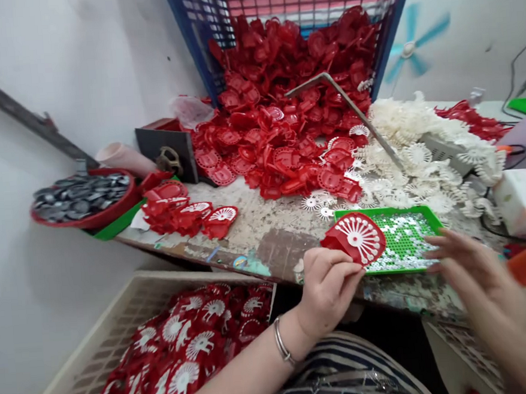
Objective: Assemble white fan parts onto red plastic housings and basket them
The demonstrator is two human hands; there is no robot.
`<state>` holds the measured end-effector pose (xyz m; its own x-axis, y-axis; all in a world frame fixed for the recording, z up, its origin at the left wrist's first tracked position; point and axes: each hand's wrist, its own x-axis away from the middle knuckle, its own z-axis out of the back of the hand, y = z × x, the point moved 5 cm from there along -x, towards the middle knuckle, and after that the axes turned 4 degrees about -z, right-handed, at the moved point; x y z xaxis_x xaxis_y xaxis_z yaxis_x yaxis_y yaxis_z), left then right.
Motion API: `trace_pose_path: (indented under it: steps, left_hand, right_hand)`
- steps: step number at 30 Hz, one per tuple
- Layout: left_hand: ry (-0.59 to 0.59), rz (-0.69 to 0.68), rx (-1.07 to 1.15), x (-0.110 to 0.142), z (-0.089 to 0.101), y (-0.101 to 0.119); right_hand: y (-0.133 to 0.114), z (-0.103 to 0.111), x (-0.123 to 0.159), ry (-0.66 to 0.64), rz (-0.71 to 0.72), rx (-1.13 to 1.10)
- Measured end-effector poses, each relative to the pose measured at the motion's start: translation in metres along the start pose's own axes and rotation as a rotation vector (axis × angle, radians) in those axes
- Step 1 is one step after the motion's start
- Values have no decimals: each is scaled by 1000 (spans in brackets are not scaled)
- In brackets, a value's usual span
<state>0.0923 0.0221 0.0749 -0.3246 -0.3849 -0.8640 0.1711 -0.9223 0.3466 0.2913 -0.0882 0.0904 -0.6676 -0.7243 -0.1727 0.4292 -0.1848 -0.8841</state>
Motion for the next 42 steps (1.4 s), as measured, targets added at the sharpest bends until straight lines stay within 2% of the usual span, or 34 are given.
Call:
trace_pose_path:
  steps: [1, 2, 4, 7, 9, 11, 15, 16, 18, 20, 23, 26, 28, 31, 38, 42]
  left_hand:
    - [-16, -17, 29, 2, -4, 5]
    - [-33, -33, 51, 4, -6, 10]
    - [-59, -51, 62, 9, -7, 14]
    - [-9, -26, 3, 12, 4, 8]
    - [46, 66, 17, 11, 13, -5]
    - [9, 278, 181, 9, 12, -22]
    - [-311, 872, 618, 20, -14, -45]
    - [-330, 964, 649, 24, -17, -47]
    - [-256, 1060, 636, 29, -16, -52]
    - [-155, 1117, 599, 35, -12, -57]
    - [-33, 1209, 600, 43, -8, -64]
    - [35, 1268, 645, 50, -5, -68]
    - [49, 1302, 682, 55, -4, -72]
    - [93, 1314, 710, 63, 1, -79]
    - [204, 1310, 852, 70, 11, -95]
    - [224, 1302, 830, 69, 12, -99]
  right_hand:
    - [2, -19, -5, -80, -36, -128]
    - [3, -41, -9, -225, -96, -227]
    - [2, -69, -16, -322, -149, -374]
    - [-2, -86, -22, -397, -167, -450]
    - [-7, -88, -23, -439, -154, -453]
    - [-13, -91, -20, -526, -127, -427]
    - [-24, -97, -21, -636, 30, -192]
    - [-26, -97, -27, -621, 75, -114]
    - [-26, -93, -52, -531, 127, 82]
    - [-22, -84, -91, -355, 124, 330]
    - [-9, -75, -156, -169, 61, 491]
    - [6, -78, -202, -64, 8, 642]
    - [11, -86, -213, -46, 16, 719]
    - [9, -100, -205, -92, 103, 789]
    - [-16, -148, -156, -453, 308, 860]
    - [-34, -182, -147, -524, 379, 1001]
